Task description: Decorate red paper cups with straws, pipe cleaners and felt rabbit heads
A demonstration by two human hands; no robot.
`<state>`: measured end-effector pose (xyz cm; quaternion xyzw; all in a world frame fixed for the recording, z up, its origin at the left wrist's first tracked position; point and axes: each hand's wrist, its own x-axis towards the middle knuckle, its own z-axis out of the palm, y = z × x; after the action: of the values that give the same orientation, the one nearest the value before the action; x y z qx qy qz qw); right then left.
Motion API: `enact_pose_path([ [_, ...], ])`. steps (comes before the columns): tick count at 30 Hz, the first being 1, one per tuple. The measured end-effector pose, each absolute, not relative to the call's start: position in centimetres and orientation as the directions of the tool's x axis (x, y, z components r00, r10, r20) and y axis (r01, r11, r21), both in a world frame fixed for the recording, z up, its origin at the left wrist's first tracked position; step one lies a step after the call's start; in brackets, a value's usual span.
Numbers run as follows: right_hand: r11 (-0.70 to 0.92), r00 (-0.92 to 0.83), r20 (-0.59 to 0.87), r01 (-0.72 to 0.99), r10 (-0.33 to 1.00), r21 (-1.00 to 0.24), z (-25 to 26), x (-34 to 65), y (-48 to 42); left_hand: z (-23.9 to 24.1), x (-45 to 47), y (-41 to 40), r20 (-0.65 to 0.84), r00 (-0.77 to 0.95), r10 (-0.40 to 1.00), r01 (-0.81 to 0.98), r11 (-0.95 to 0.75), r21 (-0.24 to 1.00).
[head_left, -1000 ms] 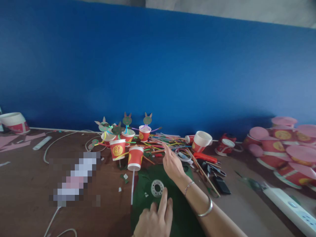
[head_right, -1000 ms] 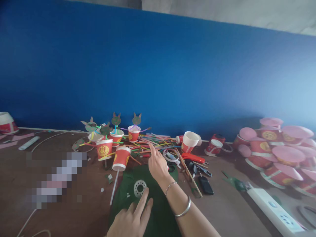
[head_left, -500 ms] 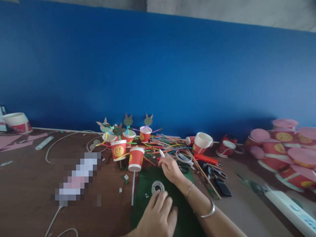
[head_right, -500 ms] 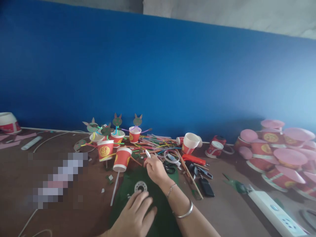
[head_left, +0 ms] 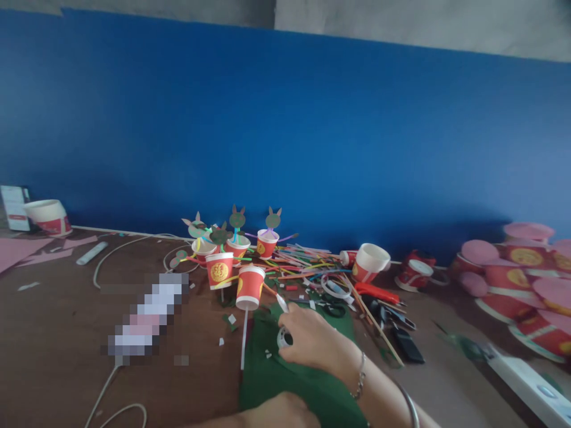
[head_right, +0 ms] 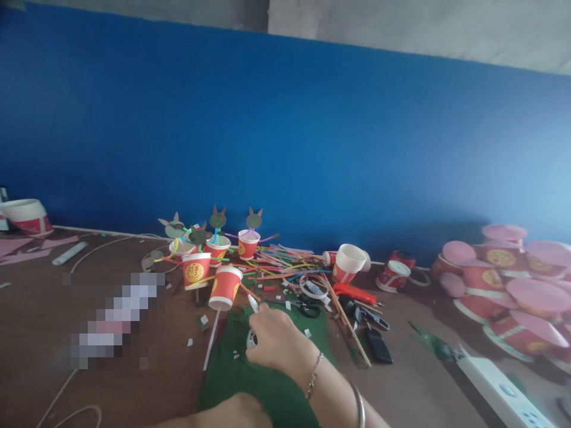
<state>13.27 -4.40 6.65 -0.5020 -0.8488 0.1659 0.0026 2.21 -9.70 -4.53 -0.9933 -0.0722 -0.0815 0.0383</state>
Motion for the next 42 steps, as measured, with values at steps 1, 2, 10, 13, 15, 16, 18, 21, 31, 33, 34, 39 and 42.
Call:
enact_pose_path([
  [1,0.43,-0.499,-0.138,0.833,0.855,-0.35,6.7,13.4,-4.2,-4.3,2.2,-9.7,0.169,0.976,0.137,0.15,-0.986,-0.068],
  [2,0.417,-0.505,-0.112,0.802,0.856,-0.427,6.7,13.4,-4.0,-4.1,2.1,-9.6,0.166,0.977,0.133,0.146,-0.987,-0.071],
  [10,0.378,-0.56,-0.098,0.667,0.823,-0.643,6.2,13.7,-3.0,-2.9,1.9,-9.4,0.15,0.983,0.107,0.124,-0.986,-0.11],
  [13,0.392,-0.558,-0.146,0.723,0.817,-0.57,6.4,14.5,-2.9,-2.8,1.8,-9.5,0.201,0.972,0.123,0.147,-0.983,-0.107],
  [15,0.382,-0.542,-0.206,0.769,0.815,-0.512,6.7,15.2,-2.8,-2.8,1.9,-9.6,0.259,0.956,0.135,0.166,-0.981,-0.101],
  [16,0.374,-0.532,-0.236,0.788,0.813,-0.489,6.8,15.4,-2.8,-2.8,1.9,-9.7,0.296,0.945,0.141,0.18,-0.978,-0.107],
  [18,0.364,-0.519,-0.27,0.808,0.811,-0.462,6.7,15.6,-2.9,-2.8,2.1,-9.9,0.39,0.906,0.165,0.233,-0.963,-0.134],
  [21,0.376,-0.513,-0.252,0.816,0.82,-0.438,6.3,15.4,-3.1,-3.0,2.3,-10.2,0.497,0.811,0.307,0.438,-0.883,-0.17],
  [31,0.296,-0.423,-0.163,0.815,0.891,-0.498,8.1,15.4,-2.6,-1.7,2.0,-13.1,0.337,0.616,0.712,0.786,-0.582,-0.208],
  [33,0.286,-0.378,-0.057,0.784,0.924,-0.551,8.6,15.2,-2.3,-1.1,2.0,-13.5,0.325,0.589,0.74,0.808,-0.537,-0.242],
  [34,0.286,-0.353,-0.003,0.764,0.936,-0.579,8.8,15.1,-2.2,-0.9,2.1,-13.6,0.31,0.578,0.755,0.816,-0.521,-0.252],
  [39,0.275,-0.287,0.101,0.669,0.953,-0.691,8.6,14.8,-1.6,-0.1,2.0,-12.9,0.218,0.493,0.842,0.862,-0.44,-0.25],
  [42,0.251,-0.278,0.087,0.634,0.957,-0.731,8.1,14.9,-1.4,0.1,2.0,-12.6,0.191,0.475,0.859,0.873,-0.432,-0.225],
])
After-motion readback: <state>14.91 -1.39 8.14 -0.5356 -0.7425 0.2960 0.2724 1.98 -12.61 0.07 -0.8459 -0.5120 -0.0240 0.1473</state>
